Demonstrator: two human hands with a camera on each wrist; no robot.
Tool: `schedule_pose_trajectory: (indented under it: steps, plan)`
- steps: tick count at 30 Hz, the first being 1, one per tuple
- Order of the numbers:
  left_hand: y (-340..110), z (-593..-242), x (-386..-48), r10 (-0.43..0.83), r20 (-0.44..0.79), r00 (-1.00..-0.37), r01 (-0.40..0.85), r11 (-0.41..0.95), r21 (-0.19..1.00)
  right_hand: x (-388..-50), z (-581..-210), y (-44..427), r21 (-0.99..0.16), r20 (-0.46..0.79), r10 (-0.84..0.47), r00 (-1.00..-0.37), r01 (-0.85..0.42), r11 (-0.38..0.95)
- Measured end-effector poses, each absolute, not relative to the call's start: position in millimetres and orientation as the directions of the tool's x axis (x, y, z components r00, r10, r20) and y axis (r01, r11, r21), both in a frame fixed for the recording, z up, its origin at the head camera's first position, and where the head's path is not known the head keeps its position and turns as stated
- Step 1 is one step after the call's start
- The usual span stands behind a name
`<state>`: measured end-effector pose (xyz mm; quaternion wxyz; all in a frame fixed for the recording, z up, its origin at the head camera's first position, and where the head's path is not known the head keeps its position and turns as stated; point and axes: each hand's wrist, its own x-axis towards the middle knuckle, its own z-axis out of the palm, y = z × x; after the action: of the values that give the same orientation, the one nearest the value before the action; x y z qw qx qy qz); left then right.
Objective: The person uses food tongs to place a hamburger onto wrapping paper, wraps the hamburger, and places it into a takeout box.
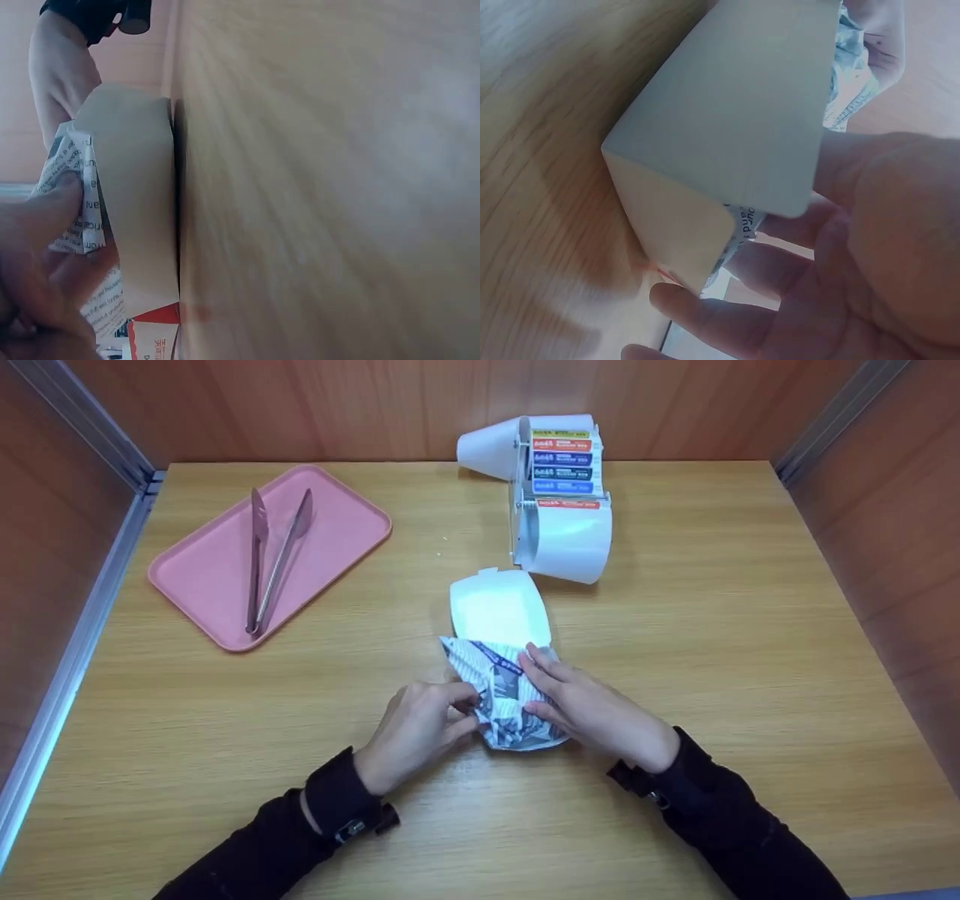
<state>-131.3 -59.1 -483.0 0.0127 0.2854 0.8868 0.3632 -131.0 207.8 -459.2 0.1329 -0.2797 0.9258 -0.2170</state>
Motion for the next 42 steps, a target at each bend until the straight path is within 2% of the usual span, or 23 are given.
schedule_pose_trajectory:
  steps: [7, 13, 17, 19, 22, 25, 33, 37, 40, 42]
  plan:
    - [-52.5, -477.4, -132.6, 0.488, 0.111, -0.866, 0.448, 0.657, 0.607, -130.0, -453.1, 208.6, -0.408, -0.211, -0.544, -0.812, -0.432, 0.804]
    - [-50.7, -480.6, -129.4, 0.526, 0.080, -0.847, 0.469, 0.667, 0.579, -127.7, -450.8, 207.5, -0.406, -0.248, -0.532, -0.810, -0.411, 0.816]
    - [-54.4, -478.4, -129.5, 0.591, 0.037, -0.806, 0.504, 0.652, 0.567, -124.6, -451.6, 203.5, -0.371, -0.225, -0.522, -0.823, -0.423, 0.827]
    - [-57.9, -475.1, -131.2, 0.637, -0.032, -0.770, 0.494, 0.628, 0.601, -123.3, -452.5, 200.9, -0.342, -0.212, -0.503, -0.838, -0.419, 0.841]
    - [-62.7, -470.3, -134.1, 0.679, -0.153, -0.717, 0.442, 0.614, 0.654, -121.7, -453.8, 197.9, -0.301, -0.196, -0.469, -0.861, -0.402, 0.864]
    - [-62.5, -469.1, -135.6, 0.674, -0.203, -0.710, 0.391, 0.617, 0.683, -120.2, -454.6, 196.7, -0.278, -0.176, -0.451, -0.875, -0.396, 0.875]
    - [-50.7, -474.2, -130.6, 0.613, -0.084, -0.786, 0.427, 0.635, 0.644, -116.5, -454.5, 196.4, -0.206, -0.134, -0.449, -0.884, -0.418, 0.885]
    - [-49.7, -479.4, -128.7, 0.552, 0.018, -0.833, 0.452, 0.662, 0.598, -114.7, -453.5, 194.2, -0.171, -0.139, -0.432, -0.891, -0.408, 0.897]
    - [-51.0, -478.7, -129.4, 0.536, 0.056, -0.842, 0.465, 0.670, 0.579, -114.0, -453.1, 192.5, -0.164, -0.142, -0.417, -0.898, -0.394, 0.904]
    - [-54.6, -472.1, -131.5, 0.551, 0.039, -0.834, 0.465, 0.662, 0.588, -113.7, -453.2, 191.7, -0.167, -0.145, -0.411, -0.900, -0.387, 0.907]
